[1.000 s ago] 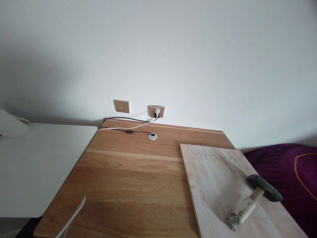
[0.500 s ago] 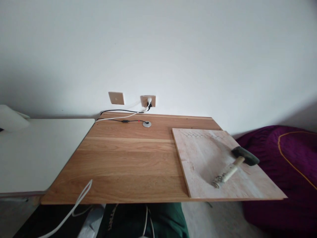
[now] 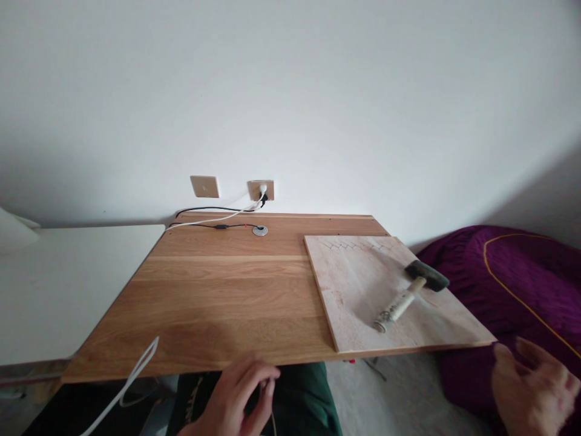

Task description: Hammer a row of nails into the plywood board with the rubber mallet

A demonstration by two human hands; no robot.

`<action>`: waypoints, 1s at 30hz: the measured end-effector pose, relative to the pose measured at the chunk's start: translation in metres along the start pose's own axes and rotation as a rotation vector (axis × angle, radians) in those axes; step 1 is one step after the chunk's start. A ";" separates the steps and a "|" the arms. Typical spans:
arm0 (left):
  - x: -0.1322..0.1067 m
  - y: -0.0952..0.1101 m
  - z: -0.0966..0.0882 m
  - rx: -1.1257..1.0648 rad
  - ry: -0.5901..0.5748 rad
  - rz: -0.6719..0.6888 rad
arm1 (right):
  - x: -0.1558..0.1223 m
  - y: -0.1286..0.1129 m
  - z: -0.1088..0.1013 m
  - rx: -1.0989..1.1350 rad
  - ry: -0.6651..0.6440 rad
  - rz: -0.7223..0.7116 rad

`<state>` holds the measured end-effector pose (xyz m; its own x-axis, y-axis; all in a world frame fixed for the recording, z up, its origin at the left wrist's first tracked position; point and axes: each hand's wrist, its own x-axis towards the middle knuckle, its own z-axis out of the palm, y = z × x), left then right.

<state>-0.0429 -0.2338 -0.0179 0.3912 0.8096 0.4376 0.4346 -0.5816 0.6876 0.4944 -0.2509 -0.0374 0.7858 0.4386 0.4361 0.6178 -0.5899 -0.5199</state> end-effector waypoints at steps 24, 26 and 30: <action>0.307 -0.122 0.111 0.267 -0.062 -0.157 | 0.015 0.005 0.019 0.077 -0.149 0.024; 0.297 -0.124 0.100 0.285 -0.050 -0.154 | 0.010 0.002 0.015 0.106 -0.169 0.020; 0.272 -0.127 0.064 0.389 -0.044 -0.147 | -0.013 -0.009 0.012 0.126 -0.199 -0.022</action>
<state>0.0605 0.0551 -0.0234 0.3323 0.8871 0.3204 0.7593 -0.4531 0.4671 0.4794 -0.2428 -0.0473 0.7545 0.5830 0.3014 0.6240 -0.4949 -0.6047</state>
